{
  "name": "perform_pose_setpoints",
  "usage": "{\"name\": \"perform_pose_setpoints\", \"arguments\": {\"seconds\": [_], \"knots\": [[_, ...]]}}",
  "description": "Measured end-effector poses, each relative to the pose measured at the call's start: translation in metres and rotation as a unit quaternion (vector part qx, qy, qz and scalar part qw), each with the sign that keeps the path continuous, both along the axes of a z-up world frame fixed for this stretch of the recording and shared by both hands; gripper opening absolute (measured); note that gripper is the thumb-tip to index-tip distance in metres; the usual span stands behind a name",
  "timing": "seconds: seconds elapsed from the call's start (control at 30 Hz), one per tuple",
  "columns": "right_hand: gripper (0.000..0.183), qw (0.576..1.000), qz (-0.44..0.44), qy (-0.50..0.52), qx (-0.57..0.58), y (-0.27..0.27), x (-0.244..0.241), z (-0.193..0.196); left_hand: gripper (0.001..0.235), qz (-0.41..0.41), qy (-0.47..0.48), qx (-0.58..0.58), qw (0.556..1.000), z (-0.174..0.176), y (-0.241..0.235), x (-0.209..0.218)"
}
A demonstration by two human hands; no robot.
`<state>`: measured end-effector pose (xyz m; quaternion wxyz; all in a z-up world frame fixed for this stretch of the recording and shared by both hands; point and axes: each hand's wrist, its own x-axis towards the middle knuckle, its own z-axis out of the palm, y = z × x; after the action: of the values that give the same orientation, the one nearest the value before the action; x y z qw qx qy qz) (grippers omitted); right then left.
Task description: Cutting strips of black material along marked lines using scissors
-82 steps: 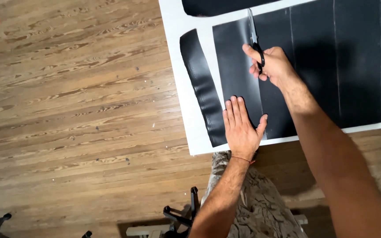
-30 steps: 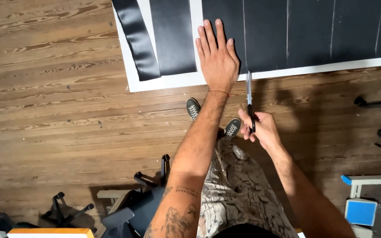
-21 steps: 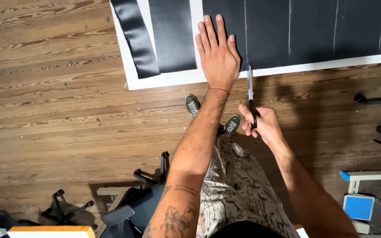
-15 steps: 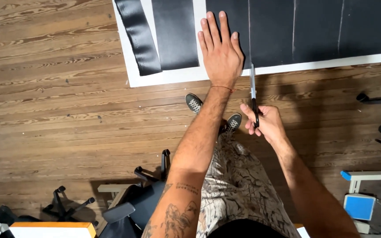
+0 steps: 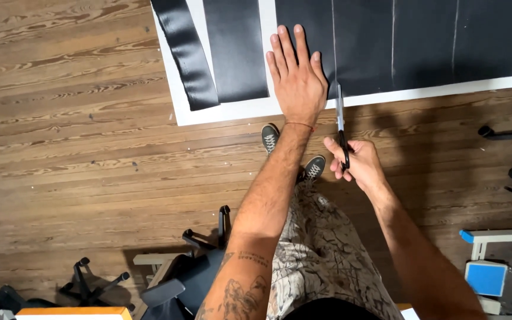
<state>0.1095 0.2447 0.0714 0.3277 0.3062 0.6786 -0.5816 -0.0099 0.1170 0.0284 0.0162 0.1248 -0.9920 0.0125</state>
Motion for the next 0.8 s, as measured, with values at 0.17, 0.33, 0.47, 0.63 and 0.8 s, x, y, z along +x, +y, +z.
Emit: {"name": "perform_pose_setpoints", "arguments": {"seconds": [0.17,0.33,0.47,0.63,0.8], "knots": [[0.048,1.0,-0.006,0.0,-0.013,0.003,-0.003,-0.004,0.059,0.002,-0.023,-0.006,1.0,0.0,0.0,0.0],[0.048,1.0,-0.003,0.008,-0.013,0.002,-0.008,-0.007,0.06,0.0,-0.017,0.003,1.0,0.0,0.0,-0.001],[0.048,1.0,-0.012,0.008,-0.014,-0.003,-0.011,-0.009,0.06,0.001,-0.009,0.006,1.0,0.0,-0.001,-0.001],[0.052,1.0,-0.007,0.016,0.003,-0.007,-0.023,-0.002,0.06,0.002,0.026,0.036,0.999,-0.006,0.001,-0.005],[0.048,1.0,-0.019,0.009,0.005,-0.008,-0.028,-0.002,0.059,0.001,0.064,0.074,0.995,-0.01,0.002,-0.001]]}}
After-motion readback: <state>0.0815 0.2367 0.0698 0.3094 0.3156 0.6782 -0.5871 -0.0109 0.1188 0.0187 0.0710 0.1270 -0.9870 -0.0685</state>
